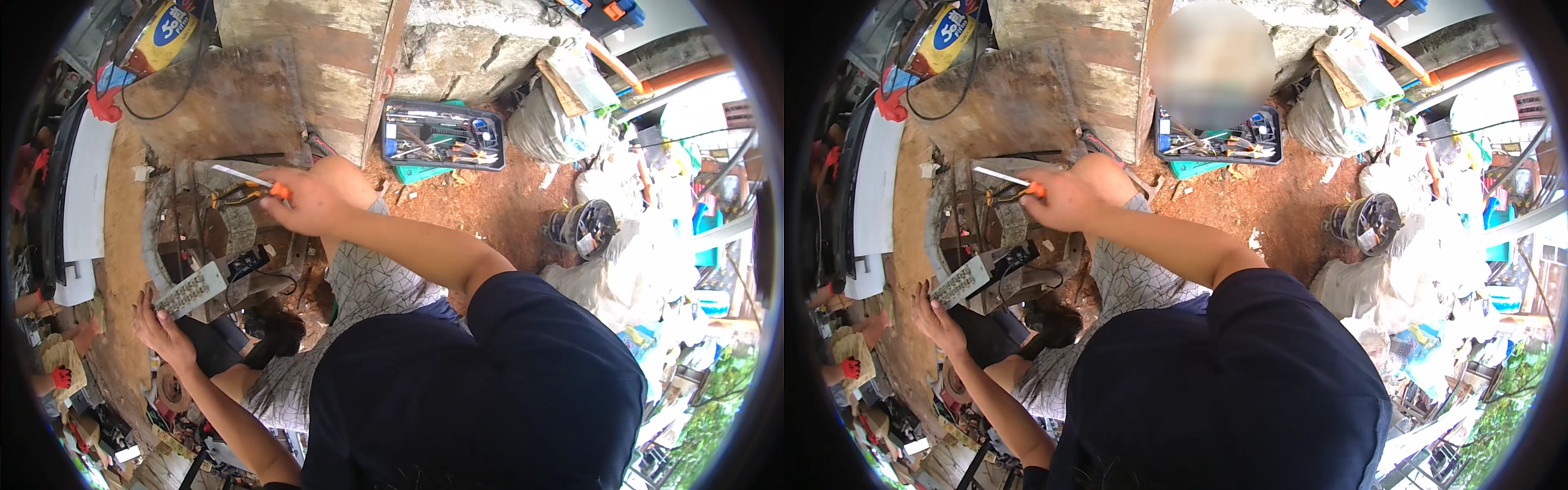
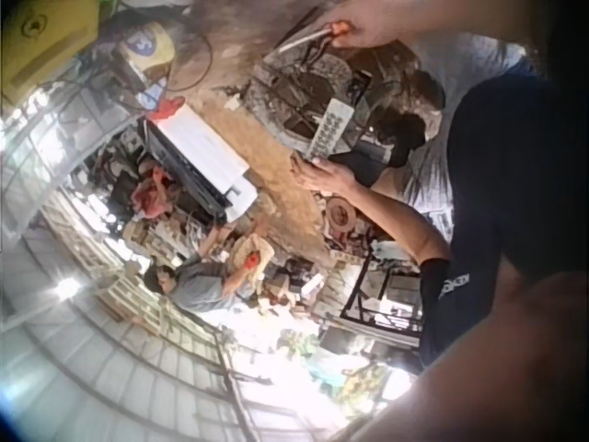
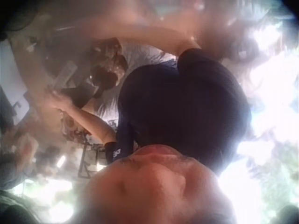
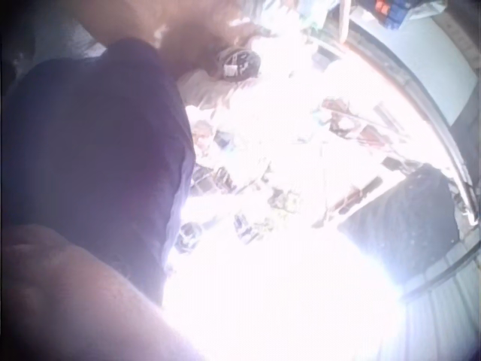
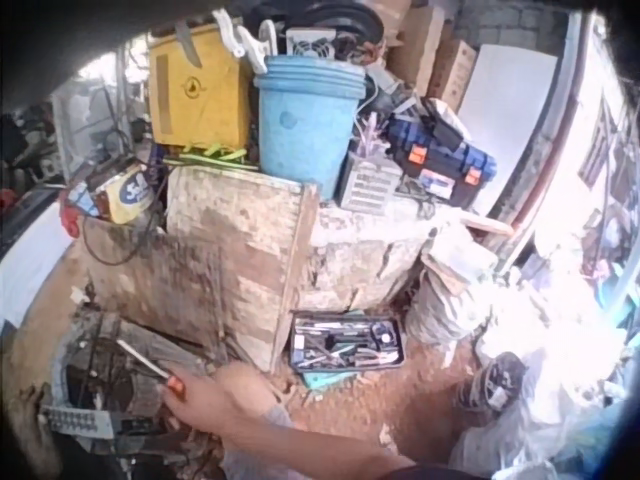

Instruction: The person removes screws from an electronic device using a screwdriver and then pries off the metal back panel by hand.

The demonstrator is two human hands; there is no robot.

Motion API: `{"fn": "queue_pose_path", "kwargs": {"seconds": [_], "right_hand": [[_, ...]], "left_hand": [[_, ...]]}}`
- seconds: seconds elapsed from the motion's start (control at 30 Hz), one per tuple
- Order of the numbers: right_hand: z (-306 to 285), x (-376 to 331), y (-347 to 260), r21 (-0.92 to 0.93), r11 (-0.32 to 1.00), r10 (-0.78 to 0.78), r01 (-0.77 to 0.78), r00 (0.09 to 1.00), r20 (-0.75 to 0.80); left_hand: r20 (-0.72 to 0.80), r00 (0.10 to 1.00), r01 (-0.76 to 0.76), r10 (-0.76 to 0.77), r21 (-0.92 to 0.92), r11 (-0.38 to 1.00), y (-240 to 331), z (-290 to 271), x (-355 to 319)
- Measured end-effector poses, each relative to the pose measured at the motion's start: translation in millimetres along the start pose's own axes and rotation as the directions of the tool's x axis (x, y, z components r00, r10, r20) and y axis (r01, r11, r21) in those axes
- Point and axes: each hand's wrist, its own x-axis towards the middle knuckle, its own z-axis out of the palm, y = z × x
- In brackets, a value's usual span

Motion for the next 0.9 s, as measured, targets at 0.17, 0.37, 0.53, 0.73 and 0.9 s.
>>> {"fn": "queue_pose_path", "kwargs": {"seconds": [0.17, 0.37, 0.53, 0.73, 0.9], "right_hand": [[-11.3, 7.5, 25.2, -0.015, 0.998, 0.065, -0.065, 0.998, -0.027], [5.5, 7.4, -19.5, -0.335, 0.934, 0.152, -0.127, 0.987, 0.048], [-12.2, 8.7, -12.3, -0.445, 0.873, 0.233, -0.197, 0.972, 0.028], [4.9, 6.0, 32.0, -0.222, 0.945, 0.255, -0.238, 0.965, 0.052], [2.8, 14.8, 50.4, -0.078, 0.966, 0.251, -0.246, 0.966, 0.067]], "left_hand": [[0.002, 1.000, 0.021, -0.021, -0.013, 1.000, 5.9, 4.6, 7.2], [-0.060, 0.996, 0.065, -0.065, -0.004, 0.998, -21.2, 6.9, -17.2], [-0.068, 0.981, 0.182, -0.184, -0.031, 0.983, 14.5, -8.7, 13.7], [-0.075, 0.954, 0.282, -0.290, -0.108, 0.953, 14.9, -4.9, -4.7], [-0.135, 0.948, 0.265, -0.289, -0.168, 0.949, 21.0, -2.5, -2.2]]}}
